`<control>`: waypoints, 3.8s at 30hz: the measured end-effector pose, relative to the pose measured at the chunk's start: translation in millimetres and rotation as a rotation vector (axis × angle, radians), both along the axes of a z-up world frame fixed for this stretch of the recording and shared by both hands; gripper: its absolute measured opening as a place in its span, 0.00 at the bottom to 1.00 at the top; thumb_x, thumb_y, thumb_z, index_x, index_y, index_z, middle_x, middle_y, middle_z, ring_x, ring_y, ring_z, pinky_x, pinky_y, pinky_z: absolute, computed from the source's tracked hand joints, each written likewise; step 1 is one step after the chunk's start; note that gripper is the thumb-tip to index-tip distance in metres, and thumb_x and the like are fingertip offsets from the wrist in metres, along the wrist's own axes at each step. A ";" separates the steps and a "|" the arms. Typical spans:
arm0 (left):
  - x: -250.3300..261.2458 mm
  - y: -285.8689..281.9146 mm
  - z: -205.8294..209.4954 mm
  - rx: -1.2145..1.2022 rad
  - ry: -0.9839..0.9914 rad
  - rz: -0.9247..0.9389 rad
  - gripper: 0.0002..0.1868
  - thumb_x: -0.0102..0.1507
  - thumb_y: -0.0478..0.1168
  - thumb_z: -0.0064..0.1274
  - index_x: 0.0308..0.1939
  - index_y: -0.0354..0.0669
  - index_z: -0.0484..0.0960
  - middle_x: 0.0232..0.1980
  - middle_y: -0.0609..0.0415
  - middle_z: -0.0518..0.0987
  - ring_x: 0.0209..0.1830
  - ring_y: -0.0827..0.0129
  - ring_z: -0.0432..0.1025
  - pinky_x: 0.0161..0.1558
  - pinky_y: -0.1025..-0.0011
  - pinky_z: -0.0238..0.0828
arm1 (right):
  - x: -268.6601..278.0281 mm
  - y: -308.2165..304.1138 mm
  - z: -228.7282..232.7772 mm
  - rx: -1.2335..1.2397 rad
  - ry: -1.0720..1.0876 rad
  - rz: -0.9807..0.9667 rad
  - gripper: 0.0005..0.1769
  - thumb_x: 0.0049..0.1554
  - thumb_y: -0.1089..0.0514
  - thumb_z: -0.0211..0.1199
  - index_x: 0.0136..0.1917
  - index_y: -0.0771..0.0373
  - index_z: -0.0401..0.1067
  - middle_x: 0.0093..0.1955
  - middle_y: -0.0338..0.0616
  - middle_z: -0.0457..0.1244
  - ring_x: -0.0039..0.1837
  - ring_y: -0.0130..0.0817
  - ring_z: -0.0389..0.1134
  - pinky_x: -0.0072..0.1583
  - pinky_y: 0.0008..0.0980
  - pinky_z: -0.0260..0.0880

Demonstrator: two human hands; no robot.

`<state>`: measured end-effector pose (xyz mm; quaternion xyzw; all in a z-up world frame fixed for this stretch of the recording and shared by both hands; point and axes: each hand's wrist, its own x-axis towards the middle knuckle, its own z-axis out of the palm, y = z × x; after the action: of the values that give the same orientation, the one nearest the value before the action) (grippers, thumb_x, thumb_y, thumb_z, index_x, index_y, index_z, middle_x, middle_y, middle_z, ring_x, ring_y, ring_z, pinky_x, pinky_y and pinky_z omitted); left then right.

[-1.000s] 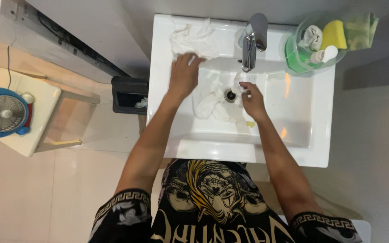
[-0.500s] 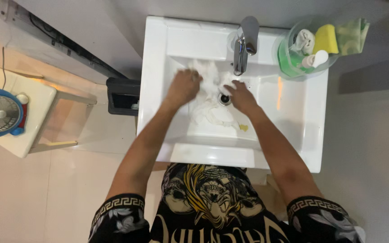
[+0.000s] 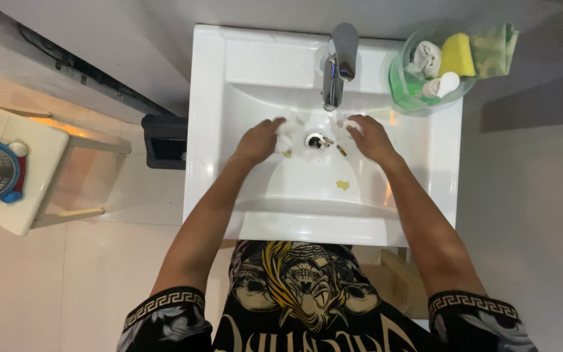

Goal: The person cleans a bathroom sink by hand, using a cloth and a sponge with soap to scrub the basin, faucet, and surrounding surfaces before rinsing them with water.

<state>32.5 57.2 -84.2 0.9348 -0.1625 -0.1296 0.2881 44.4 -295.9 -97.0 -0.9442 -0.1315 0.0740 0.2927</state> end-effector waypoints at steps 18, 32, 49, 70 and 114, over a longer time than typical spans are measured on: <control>-41.5 -42.4 -3.1 -0.659 0.111 0.300 0.26 0.64 0.40 0.62 0.64 0.43 0.74 0.58 0.46 0.80 0.57 0.61 0.75 0.57 0.64 0.73 | -51.8 90.3 -49.6 1.009 0.634 -0.126 0.26 0.74 0.44 0.45 0.79 0.55 0.64 0.79 0.36 0.59 0.77 0.23 0.61 0.71 0.25 0.64; -51.4 12.1 26.0 -0.474 0.181 0.440 0.27 0.64 0.44 0.58 0.67 0.48 0.72 0.60 0.47 0.81 0.58 0.57 0.78 0.58 0.63 0.73 | -40.2 18.2 -55.0 -0.286 0.092 -0.043 0.23 0.59 0.58 0.65 0.67 0.57 0.68 0.61 0.51 0.63 0.64 0.50 0.65 0.62 0.48 0.70; -58.0 44.5 63.3 -0.832 0.266 0.351 0.21 0.69 0.45 0.55 0.64 0.42 0.77 0.54 0.51 0.80 0.48 0.69 0.72 0.50 0.68 0.71 | -36.4 182.9 67.7 0.513 0.023 0.145 0.25 0.61 0.64 0.67 0.71 0.57 0.69 0.69 0.48 0.64 0.71 0.41 0.66 0.70 0.38 0.67; -107.2 319.8 40.2 -0.644 -0.260 0.829 0.24 0.60 0.31 0.62 0.61 0.42 0.78 0.52 0.49 0.83 0.53 0.66 0.79 0.56 0.72 0.74 | -25.8 475.0 98.3 0.857 0.641 0.266 0.29 0.66 0.59 0.50 0.79 0.58 0.54 0.78 0.45 0.53 0.75 0.34 0.58 0.64 0.32 0.72; -15.2 366.2 -407.7 -0.012 0.274 0.614 0.25 0.58 0.32 0.55 0.60 0.50 0.79 0.69 0.41 0.73 0.68 0.47 0.69 0.66 0.59 0.69 | -24.5 435.7 63.9 0.141 -0.320 0.651 0.18 0.52 0.69 0.64 0.57 0.63 0.74 0.60 0.47 0.64 0.58 0.42 0.65 0.61 0.41 0.64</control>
<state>17.3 423.4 -492.0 0.9123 0.1660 -0.1602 0.3384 19.9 139.8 -33.1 -0.8300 -0.4741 0.0053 0.2939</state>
